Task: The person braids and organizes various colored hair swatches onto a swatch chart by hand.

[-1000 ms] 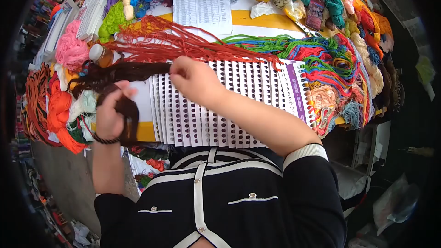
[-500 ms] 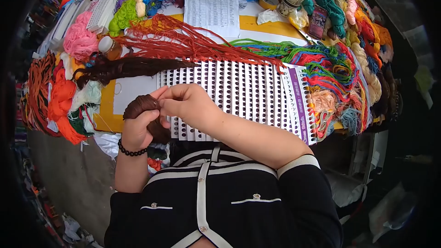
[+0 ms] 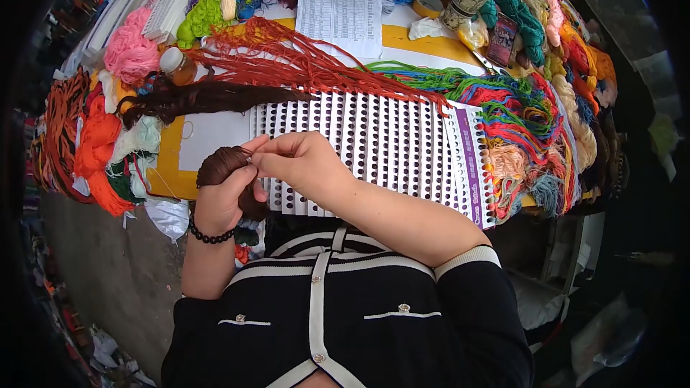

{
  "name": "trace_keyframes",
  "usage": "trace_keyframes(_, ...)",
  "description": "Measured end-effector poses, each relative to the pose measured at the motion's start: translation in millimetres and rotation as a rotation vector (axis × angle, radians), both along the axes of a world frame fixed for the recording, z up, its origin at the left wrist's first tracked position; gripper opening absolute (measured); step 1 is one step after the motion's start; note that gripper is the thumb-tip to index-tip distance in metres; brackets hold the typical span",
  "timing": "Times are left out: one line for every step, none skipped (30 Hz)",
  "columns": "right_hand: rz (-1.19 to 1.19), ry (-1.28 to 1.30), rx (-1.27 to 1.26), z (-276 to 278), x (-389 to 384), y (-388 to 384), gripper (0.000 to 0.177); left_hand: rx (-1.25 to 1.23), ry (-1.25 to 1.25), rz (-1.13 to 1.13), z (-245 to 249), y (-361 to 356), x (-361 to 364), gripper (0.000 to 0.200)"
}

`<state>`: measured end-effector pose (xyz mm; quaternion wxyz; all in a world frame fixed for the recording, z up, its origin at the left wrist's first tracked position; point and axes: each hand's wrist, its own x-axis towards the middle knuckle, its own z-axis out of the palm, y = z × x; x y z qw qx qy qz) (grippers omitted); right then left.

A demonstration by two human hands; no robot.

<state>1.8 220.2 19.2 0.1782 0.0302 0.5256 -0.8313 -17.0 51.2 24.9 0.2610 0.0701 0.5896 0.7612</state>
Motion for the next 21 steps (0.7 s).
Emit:
trace_keyframes(0.016,0.024,0.039,-2,0,0,0.015,-0.016,0.006,0.003,-1,0,1,0.035)
trace_keyframes(0.031,0.048,0.078,-2,1,0,0.015,-0.015,0.005,0.002,-1,0,1,0.035)
trace_keyframes(0.03,0.047,0.079,-1,1,0,0.015,0.017,-0.012,0.01,-1,0,2,0.034)
trace_keyframes(-0.016,0.031,0.007,3,1,0,0.013,0.049,-0.028,0.018,-1,0,2,0.033)
trace_keyframes(-0.061,0.015,-0.066,5,2,0,0.012,0.05,-0.028,0.018,-1,-1,2,0.033)
trace_keyframes(-0.061,0.015,-0.066,1,-1,2,0.012,0.063,-0.012,0.057,-2,-2,2,0.034)
trace_keyframes(-0.101,-0.044,-0.238,-5,-7,6,0.01,0.077,0.004,0.096,-2,-3,1,0.035)
trace_keyframes(-0.141,-0.103,-0.41,-9,-10,9,0.009,0.09,0.019,0.135,-3,-5,1,0.036)
trace_keyframes(-0.141,-0.105,-0.411,-9,-10,12,0.009,0.089,0.018,0.135,-5,-8,0,0.036)
trace_keyframes(-0.107,-0.132,-0.383,-8,-9,15,0.008,0.134,-0.005,0.067,-8,-12,-1,0.038)
trace_keyframes(-0.072,-0.158,-0.355,-7,-9,17,0.008,0.179,-0.028,0.0,-10,-14,-2,0.04)
trace_keyframes(-0.081,-0.141,-0.146,0,-6,9,0.01,0.137,-0.034,-0.025,-7,-11,-1,0.042)
trace_keyframes(-0.083,-0.141,-0.146,-1,-3,3,0.01,0.138,-0.047,-0.015,-4,-6,2,0.044)
trace_keyframes(-0.07,-0.073,-0.064,-1,-1,-1,0.012,0.129,-0.016,-0.018,-7,-3,2,0.044)
trace_keyframes(-0.055,-0.006,0.018,-2,1,-5,0.014,0.12,0.016,-0.02,-10,-2,2,0.044)
trace_keyframes(-0.133,-0.053,0.072,-5,2,-7,0.016,0.119,0.016,-0.02,-10,-3,3,0.044)
trace_keyframes(-0.132,-0.053,0.072,-7,1,-5,0.016,0.143,-0.036,-0.011,-9,-4,3,0.045)
trace_keyframes(-0.118,-0.112,0.076,-9,0,-3,0.015,0.167,-0.089,-0.003,-9,-5,3,0.046)
trace_keyframes(-0.103,-0.171,0.08,-10,-1,-1,0.013,0.168,-0.089,-0.003,-10,-6,3,0.046)
trace_keyframes(-0.104,-0.171,0.081,-8,0,-3,0.013,0.17,-0.073,-0.034,-11,-8,2,0.045)
trace_keyframes(-0.08,-0.151,-0.005,-5,2,-7,0.013,0.172,-0.058,-0.064,-12,-9,1,0.044)
